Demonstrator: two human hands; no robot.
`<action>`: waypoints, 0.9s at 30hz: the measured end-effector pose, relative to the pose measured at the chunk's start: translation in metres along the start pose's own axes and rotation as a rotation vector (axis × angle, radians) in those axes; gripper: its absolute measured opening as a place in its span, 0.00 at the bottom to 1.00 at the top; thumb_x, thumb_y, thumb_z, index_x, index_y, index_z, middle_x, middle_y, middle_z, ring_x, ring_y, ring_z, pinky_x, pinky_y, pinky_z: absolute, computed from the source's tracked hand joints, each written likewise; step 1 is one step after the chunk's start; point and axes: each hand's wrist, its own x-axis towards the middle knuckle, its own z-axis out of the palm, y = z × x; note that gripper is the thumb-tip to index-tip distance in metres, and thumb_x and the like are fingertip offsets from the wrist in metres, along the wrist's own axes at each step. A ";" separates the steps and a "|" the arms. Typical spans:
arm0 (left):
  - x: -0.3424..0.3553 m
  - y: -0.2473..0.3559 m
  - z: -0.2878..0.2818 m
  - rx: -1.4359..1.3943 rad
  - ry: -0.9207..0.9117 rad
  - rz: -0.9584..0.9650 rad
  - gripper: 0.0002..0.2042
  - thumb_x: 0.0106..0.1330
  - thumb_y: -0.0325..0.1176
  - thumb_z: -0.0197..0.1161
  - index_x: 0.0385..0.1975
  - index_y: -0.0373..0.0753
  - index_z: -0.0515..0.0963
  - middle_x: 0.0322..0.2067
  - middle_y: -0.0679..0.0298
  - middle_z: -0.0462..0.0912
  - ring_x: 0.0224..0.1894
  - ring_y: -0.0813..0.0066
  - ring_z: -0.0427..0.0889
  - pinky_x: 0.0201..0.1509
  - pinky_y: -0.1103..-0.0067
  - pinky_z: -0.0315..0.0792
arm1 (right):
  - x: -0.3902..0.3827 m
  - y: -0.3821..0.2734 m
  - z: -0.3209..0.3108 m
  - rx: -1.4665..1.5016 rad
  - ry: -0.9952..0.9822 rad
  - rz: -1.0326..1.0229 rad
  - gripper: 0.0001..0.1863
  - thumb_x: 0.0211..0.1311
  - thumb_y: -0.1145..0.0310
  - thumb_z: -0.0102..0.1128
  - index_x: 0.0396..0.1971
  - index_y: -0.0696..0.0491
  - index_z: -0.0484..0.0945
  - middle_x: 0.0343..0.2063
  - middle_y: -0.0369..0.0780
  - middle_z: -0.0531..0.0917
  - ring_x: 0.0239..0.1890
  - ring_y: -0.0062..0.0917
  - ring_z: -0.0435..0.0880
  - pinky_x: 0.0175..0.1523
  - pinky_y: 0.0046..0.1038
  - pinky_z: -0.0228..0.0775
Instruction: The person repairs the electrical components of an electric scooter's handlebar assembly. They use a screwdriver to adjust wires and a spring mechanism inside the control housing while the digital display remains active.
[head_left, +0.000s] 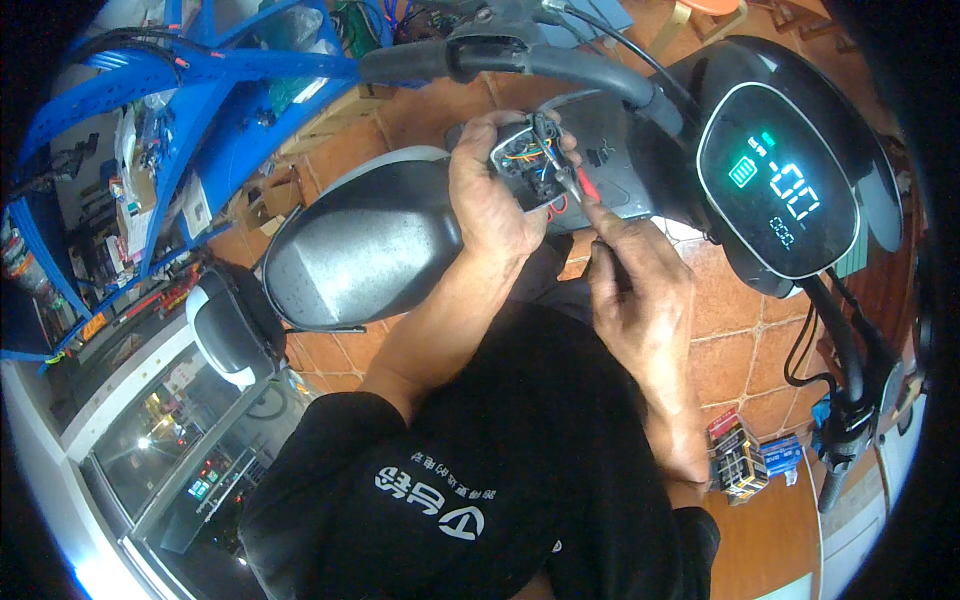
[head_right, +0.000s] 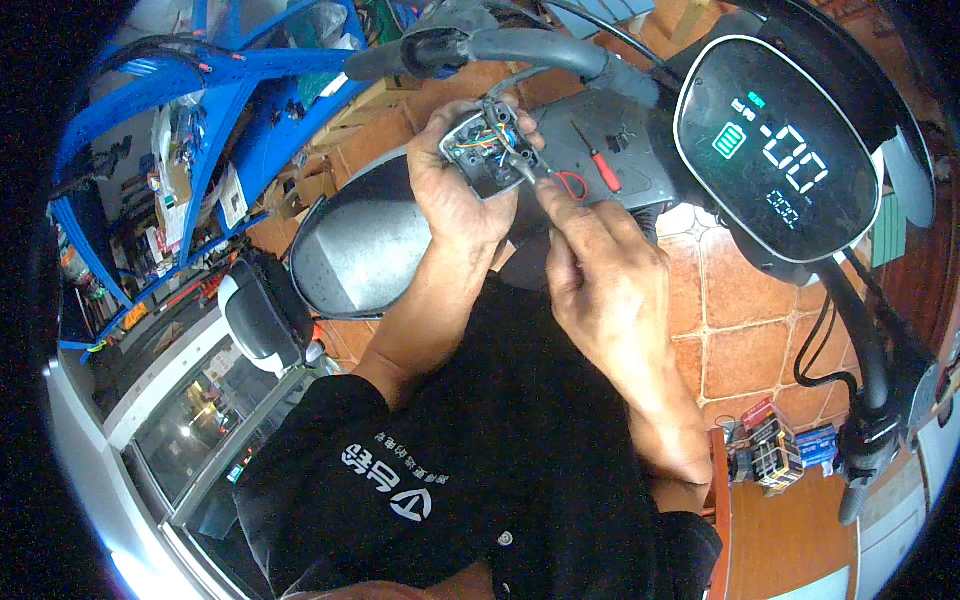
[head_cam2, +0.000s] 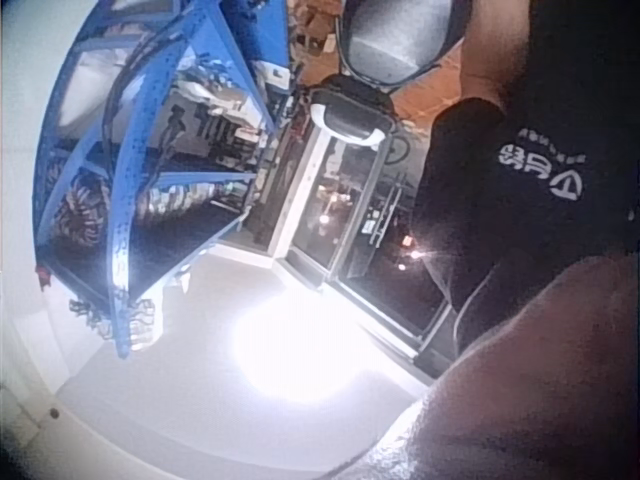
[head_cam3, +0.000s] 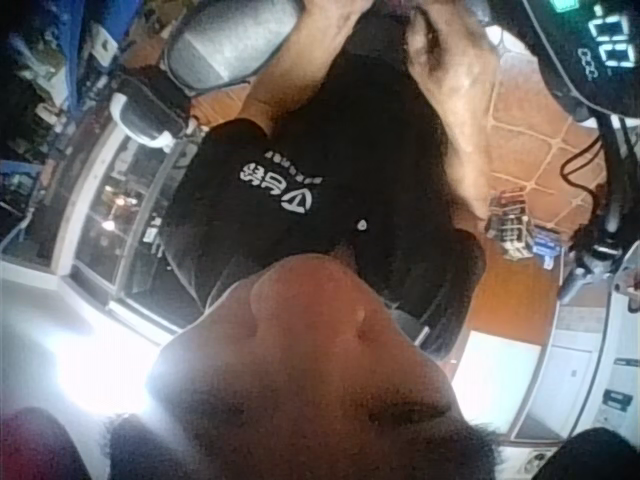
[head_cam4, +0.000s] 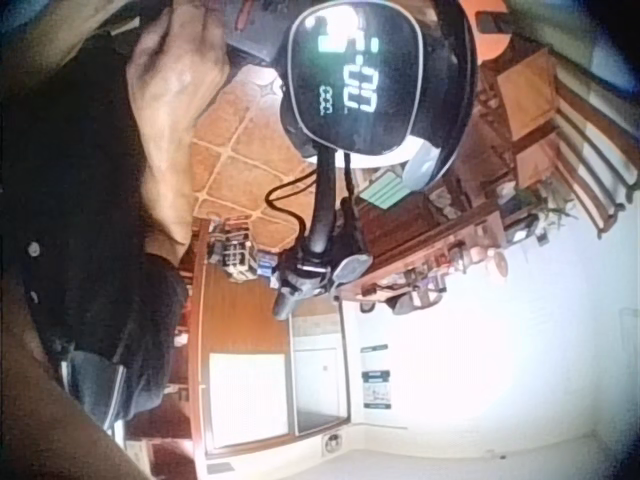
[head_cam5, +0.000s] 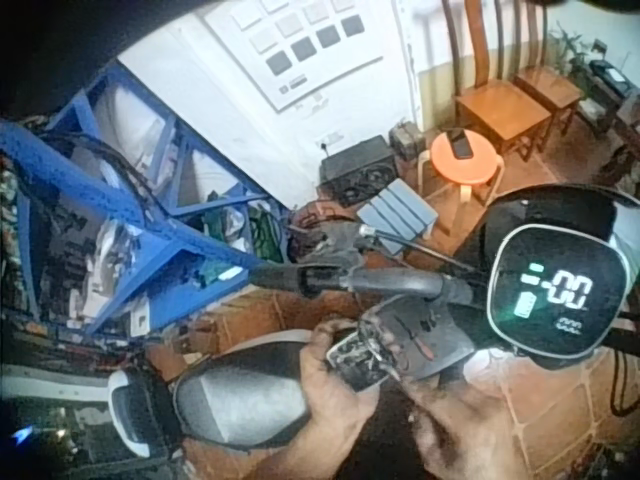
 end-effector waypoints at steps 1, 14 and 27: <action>0.000 0.000 0.000 0.009 0.003 -0.004 0.17 0.69 0.45 0.47 0.37 0.37 0.77 0.38 0.48 0.81 0.38 0.54 0.82 0.41 0.63 0.79 | 0.000 0.001 -0.001 0.005 -0.010 0.006 0.20 0.51 0.83 0.61 0.46 0.52 0.81 0.27 0.43 0.79 0.28 0.40 0.82 0.33 0.38 0.76; 0.007 0.003 -0.002 0.054 0.060 -0.041 0.19 0.68 0.48 0.46 0.38 0.38 0.77 0.39 0.48 0.81 0.38 0.55 0.82 0.41 0.64 0.79 | -0.009 0.000 0.009 -0.045 -0.018 0.024 0.22 0.52 0.83 0.61 0.48 0.53 0.80 0.27 0.44 0.77 0.27 0.39 0.81 0.32 0.37 0.74; 0.006 0.007 0.004 0.020 0.064 -0.089 0.15 0.69 0.42 0.44 0.38 0.36 0.72 0.35 0.48 0.82 0.34 0.55 0.84 0.37 0.64 0.80 | 0.002 0.008 -0.005 0.055 -0.084 0.016 0.19 0.53 0.83 0.61 0.46 0.53 0.81 0.29 0.43 0.81 0.29 0.36 0.83 0.33 0.33 0.76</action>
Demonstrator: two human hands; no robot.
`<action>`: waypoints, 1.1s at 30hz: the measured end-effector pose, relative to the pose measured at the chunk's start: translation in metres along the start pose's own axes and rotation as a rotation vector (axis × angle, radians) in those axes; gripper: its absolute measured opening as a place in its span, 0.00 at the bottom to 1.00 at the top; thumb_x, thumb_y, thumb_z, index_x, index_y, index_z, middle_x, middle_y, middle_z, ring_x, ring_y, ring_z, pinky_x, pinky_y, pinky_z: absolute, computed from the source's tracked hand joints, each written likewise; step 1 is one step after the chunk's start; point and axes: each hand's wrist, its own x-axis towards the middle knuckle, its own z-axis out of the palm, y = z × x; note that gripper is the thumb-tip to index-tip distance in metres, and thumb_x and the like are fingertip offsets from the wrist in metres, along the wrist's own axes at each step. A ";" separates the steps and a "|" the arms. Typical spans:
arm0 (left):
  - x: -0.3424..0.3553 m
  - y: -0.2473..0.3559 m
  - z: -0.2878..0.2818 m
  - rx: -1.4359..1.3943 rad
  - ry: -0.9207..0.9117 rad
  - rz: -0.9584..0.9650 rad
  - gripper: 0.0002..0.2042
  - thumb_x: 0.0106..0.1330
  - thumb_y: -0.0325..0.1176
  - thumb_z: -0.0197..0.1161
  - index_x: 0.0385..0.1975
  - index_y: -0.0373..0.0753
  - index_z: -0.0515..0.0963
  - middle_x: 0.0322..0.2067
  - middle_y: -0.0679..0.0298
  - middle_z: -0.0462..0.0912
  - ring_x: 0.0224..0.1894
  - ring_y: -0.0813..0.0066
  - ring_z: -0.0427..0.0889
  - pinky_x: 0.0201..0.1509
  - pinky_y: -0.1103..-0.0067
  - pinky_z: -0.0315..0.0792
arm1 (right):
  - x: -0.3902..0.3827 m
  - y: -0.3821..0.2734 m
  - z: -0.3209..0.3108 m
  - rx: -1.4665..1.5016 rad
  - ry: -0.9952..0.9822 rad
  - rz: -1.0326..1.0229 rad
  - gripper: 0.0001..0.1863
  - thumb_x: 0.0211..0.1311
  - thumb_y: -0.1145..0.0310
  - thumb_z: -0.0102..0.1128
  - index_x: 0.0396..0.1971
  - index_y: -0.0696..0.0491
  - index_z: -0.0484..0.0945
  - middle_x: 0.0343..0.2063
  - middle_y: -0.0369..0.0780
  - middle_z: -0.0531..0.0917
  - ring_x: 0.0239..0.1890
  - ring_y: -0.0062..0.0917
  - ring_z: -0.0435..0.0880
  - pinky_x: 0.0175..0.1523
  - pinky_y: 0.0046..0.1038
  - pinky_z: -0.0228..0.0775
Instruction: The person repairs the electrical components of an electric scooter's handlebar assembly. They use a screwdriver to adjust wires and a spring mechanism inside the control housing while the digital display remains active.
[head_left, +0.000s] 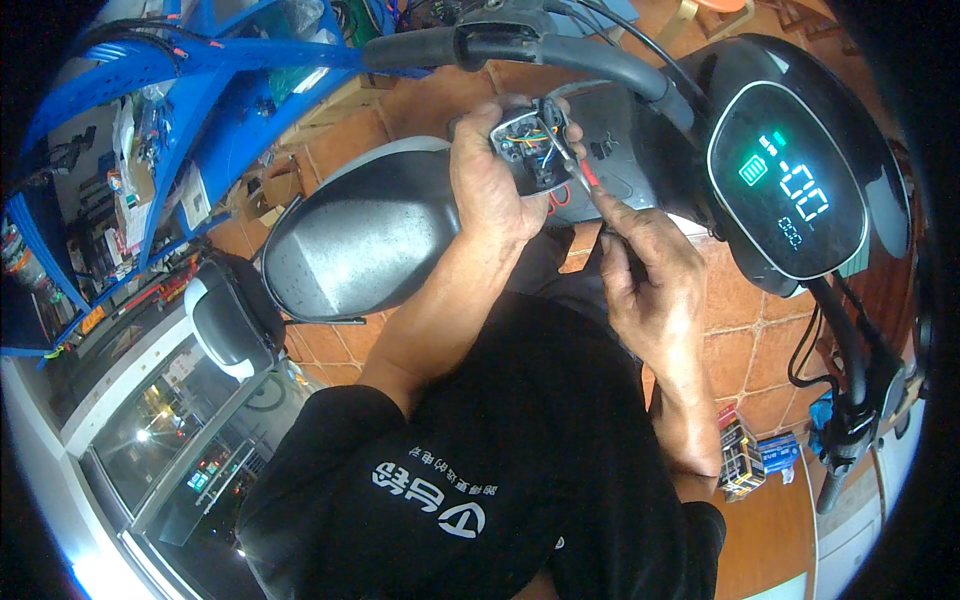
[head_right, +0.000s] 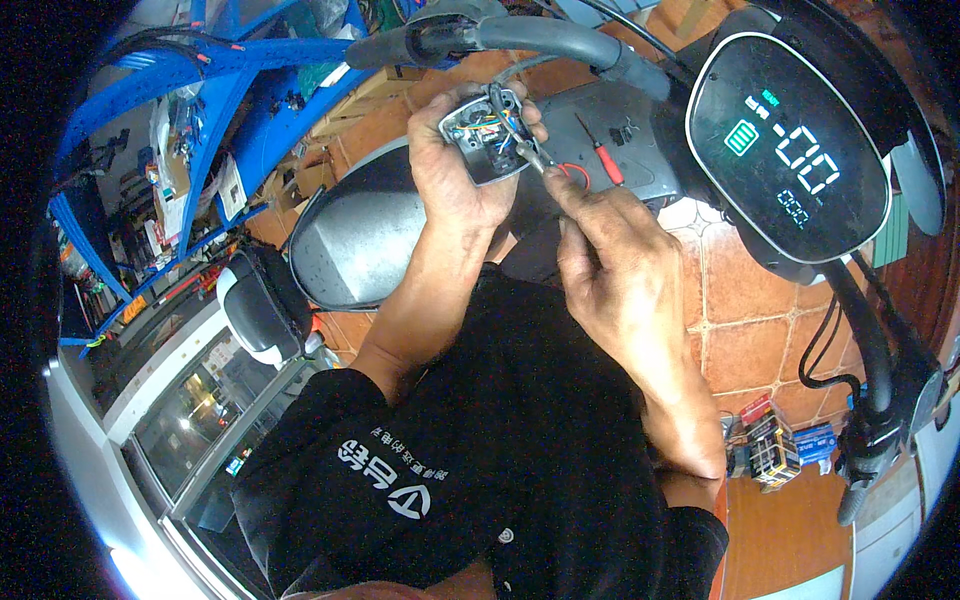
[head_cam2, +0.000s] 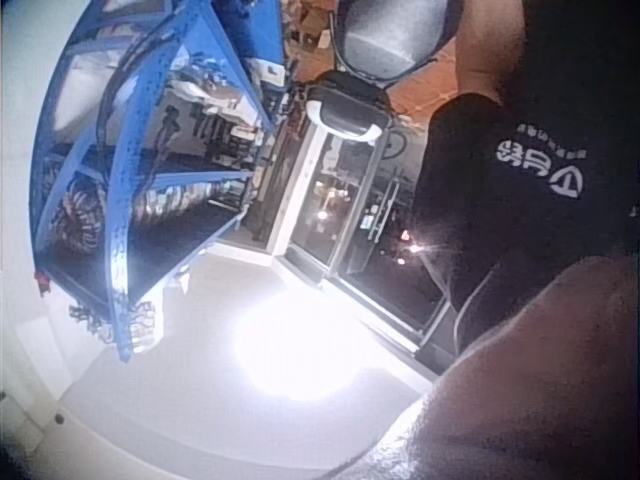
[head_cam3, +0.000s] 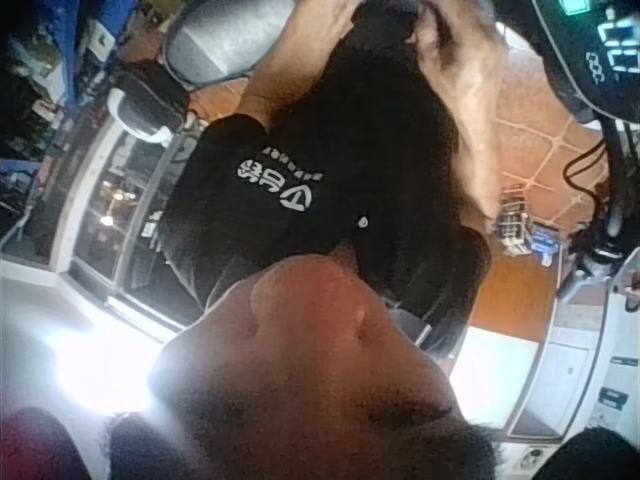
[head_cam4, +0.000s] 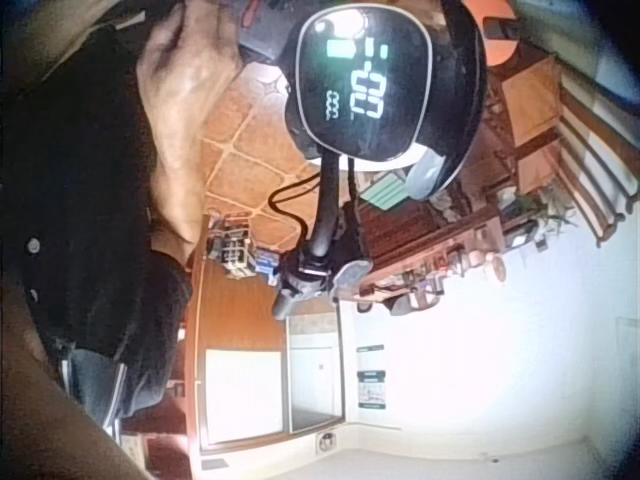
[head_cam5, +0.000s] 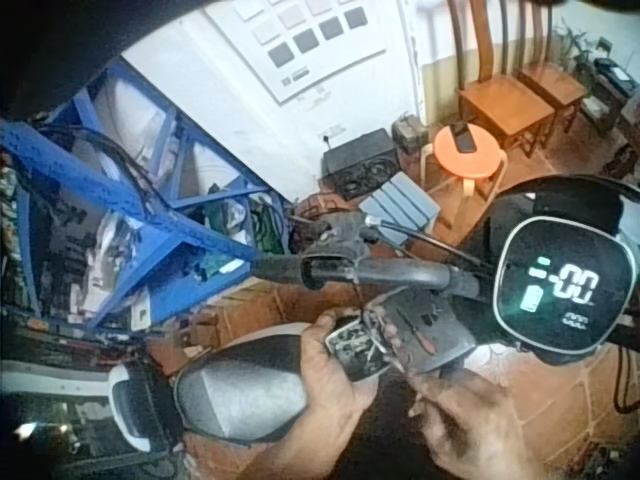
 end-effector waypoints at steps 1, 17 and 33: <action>0.000 0.000 0.000 0.000 0.014 -0.009 0.15 0.69 0.42 0.44 0.38 0.36 0.72 0.35 0.48 0.82 0.34 0.55 0.84 0.37 0.64 0.80 | 0.001 -0.001 -0.001 -0.020 -0.004 -0.007 0.19 0.53 0.82 0.61 0.46 0.52 0.81 0.28 0.43 0.81 0.29 0.37 0.83 0.33 0.33 0.76; 0.002 0.001 -0.009 0.098 0.044 -0.073 0.17 0.66 0.46 0.47 0.37 0.37 0.75 0.37 0.48 0.81 0.36 0.54 0.82 0.41 0.61 0.77 | 0.019 0.019 -0.023 0.132 -0.168 -0.048 0.19 0.53 0.83 0.58 0.46 0.56 0.81 0.32 0.46 0.84 0.28 0.31 0.84 0.33 0.28 0.75; 0.008 0.008 0.000 0.042 0.051 -0.100 0.13 0.67 0.40 0.45 0.37 0.36 0.70 0.33 0.47 0.82 0.32 0.56 0.83 0.37 0.62 0.79 | 0.024 0.027 -0.021 0.112 -0.151 -0.100 0.19 0.52 0.84 0.58 0.46 0.55 0.81 0.28 0.44 0.83 0.24 0.30 0.82 0.31 0.29 0.74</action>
